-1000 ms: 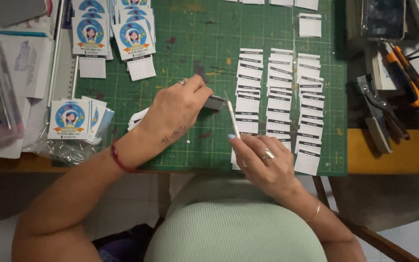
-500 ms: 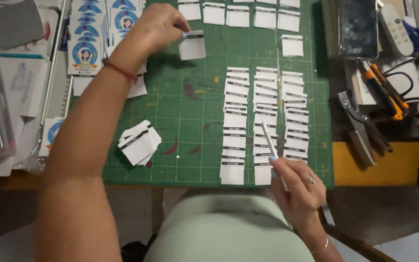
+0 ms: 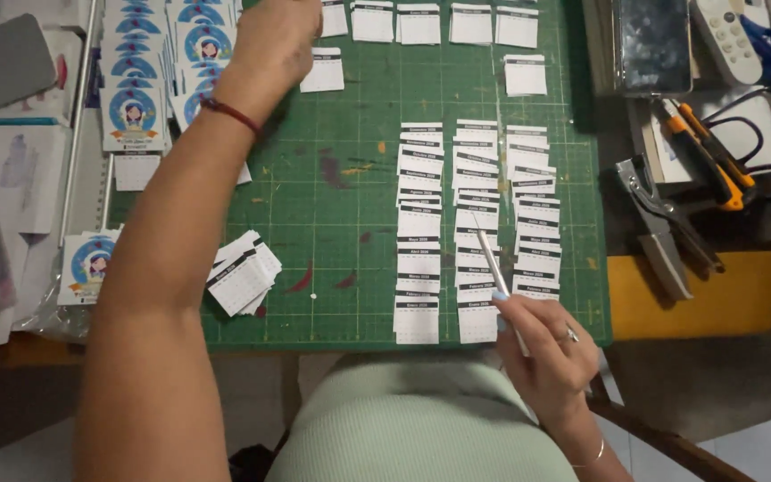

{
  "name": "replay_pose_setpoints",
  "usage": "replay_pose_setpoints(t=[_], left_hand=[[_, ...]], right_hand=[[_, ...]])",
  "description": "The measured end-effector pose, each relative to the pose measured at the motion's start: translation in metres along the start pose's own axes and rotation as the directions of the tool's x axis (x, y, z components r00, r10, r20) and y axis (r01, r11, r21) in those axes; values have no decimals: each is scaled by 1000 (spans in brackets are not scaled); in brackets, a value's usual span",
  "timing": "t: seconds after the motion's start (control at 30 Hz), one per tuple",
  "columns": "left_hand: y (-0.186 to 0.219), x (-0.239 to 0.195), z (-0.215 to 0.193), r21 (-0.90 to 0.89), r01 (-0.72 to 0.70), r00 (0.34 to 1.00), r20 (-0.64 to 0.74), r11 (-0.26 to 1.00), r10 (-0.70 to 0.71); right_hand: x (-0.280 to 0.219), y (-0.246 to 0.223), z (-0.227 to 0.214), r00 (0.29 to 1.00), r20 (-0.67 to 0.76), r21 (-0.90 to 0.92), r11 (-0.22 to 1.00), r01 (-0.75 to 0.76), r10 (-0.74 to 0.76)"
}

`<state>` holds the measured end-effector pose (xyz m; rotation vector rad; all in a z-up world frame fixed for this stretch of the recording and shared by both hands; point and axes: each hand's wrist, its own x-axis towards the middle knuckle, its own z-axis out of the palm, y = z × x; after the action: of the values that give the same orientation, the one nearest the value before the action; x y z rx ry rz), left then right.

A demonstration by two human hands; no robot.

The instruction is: Organizing and sorting small printed calendar cards into columns on a cutting mat.

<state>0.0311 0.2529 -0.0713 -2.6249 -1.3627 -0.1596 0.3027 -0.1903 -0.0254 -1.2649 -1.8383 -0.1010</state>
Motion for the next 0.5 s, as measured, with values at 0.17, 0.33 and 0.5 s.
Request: replay_pose_setpoints(t=[0.17,0.33,0.5], left_hand=[[24,-9,6,349,51,983,-182,936,14],[39,-11,8,702,217,905,-405,679,130],[48,-17,14,746,163,970,-242,645,34]], right_hand=[[0,0,-2,1000,12,-8,1000,-8,8],[-1,2,0,1000,-13,-12,1000,14,-15],[-2,2,-2,1000,-16,-18,1000,-5,4]])
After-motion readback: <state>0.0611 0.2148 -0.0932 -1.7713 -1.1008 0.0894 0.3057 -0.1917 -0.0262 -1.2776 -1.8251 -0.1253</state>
